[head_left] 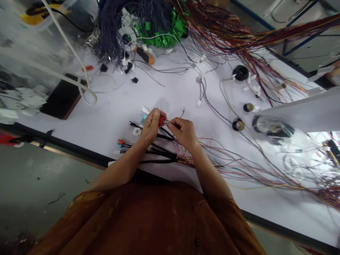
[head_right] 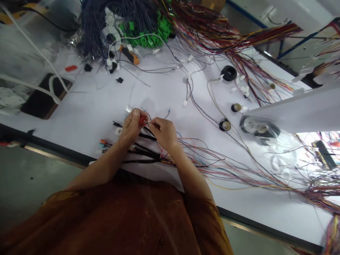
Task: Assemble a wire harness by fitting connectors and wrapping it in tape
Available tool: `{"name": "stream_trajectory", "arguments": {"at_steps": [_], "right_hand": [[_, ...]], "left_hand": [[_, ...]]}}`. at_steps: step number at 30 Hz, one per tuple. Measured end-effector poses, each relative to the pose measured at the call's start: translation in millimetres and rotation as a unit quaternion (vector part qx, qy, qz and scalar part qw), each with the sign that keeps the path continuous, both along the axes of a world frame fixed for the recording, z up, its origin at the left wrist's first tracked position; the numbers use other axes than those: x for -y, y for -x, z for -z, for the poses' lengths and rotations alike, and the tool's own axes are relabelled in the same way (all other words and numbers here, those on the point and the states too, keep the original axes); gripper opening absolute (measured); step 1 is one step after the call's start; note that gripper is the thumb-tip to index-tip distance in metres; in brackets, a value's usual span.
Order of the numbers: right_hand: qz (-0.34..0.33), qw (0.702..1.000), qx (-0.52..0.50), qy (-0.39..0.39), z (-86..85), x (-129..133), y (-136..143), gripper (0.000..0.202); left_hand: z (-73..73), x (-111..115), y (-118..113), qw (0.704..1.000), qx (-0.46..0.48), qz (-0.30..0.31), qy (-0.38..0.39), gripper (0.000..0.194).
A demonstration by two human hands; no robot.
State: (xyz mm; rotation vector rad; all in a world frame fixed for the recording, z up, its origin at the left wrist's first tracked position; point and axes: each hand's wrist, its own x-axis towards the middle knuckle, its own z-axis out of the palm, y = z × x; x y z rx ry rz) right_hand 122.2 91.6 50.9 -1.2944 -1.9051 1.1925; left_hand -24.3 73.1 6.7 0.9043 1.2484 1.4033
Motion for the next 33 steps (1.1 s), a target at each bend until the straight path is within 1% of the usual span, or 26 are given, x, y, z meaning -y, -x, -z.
{"name": "stream_trajectory", "arguments": {"at_steps": [5, 7, 11, 13, 15, 17, 19, 21, 22, 24, 25, 27, 29, 31, 33], "right_hand": [[0.012, 1.0, 0.0, -0.022, 2.0, 3, 6, 0.017], [0.016, 0.999, 0.013, -0.036, 3.6, 3, 7, 0.016], [0.016, 0.999, 0.01, -0.051, 7.2, 6, 6, 0.014], [0.019, 0.998, 0.017, -0.059, 9.2, 8, 6, 0.014], [0.021, 0.998, 0.02, -0.057, 10.0, 11, 3, 0.016], [0.023, 0.999, 0.002, -0.041, 9.0, 11, -4, 0.017], [0.042, 0.999, -0.013, -0.031, 6.9, 9, -18, 0.019], [0.058, 0.998, 0.001, -0.015, 5.6, 6, -38, 0.02], [0.055, 0.998, 0.018, -0.001, 5.6, 5, -49, 0.019], [0.017, 0.997, 0.059, 0.036, 7.0, 6, -68, 0.016], [-0.007, 0.996, 0.08, 0.049, 7.8, 8, -76, 0.015], [-0.041, 0.99, 0.123, 0.052, 8.4, 15, -86, 0.012], [-0.048, 0.985, 0.16, 0.038, 6.3, 24, -91, 0.008], [-0.04, 0.983, 0.177, 0.005, 2.0, 33, -92, 0.006], [-0.03, 0.983, 0.179, -0.022, -2.3, 38, -92, 0.013]], "left_hand": [[-1.6, 0, -3, 0.996, -0.073, 0.005, -0.051, 0.048], [-2.7, 1, -4, 0.995, -0.082, 0.007, -0.058, 0.049], [-7.4, 1, -6, 0.998, -0.057, -0.002, -0.029, 0.048], [-9.7, 2, -7, 0.998, -0.06, -0.002, -0.037, 0.048], [-10.5, 2, -7, 0.996, -0.071, 0.011, -0.051, 0.049], [-9.7, 2, -7, 0.996, -0.061, 0.022, -0.059, 0.051], [-8.0, 1, -6, 0.998, -0.014, 0.034, -0.059, 0.055], [-6.6, 0, -3, 0.996, 0.047, 0.064, -0.037, 0.06], [-6.3, 0, -1, 0.994, 0.071, 0.087, -0.017, 0.061], [-6.5, 0, 3, 0.985, 0.09, 0.142, 0.029, 0.062], [-6.6, 0, 5, 0.98, 0.085, 0.173, 0.043, 0.062], [-6.5, 1, 10, 0.97, 0.057, 0.234, 0.043, 0.06], [-5.5, 1, 13, 0.959, 0.019, 0.28, 0.031, 0.058], [-4.1, 1, 14, 0.953, -0.009, 0.301, 0.027, 0.056], [-2.7, 1, 14, 0.971, -0.012, 0.237, 0.021, 0.051]]}}
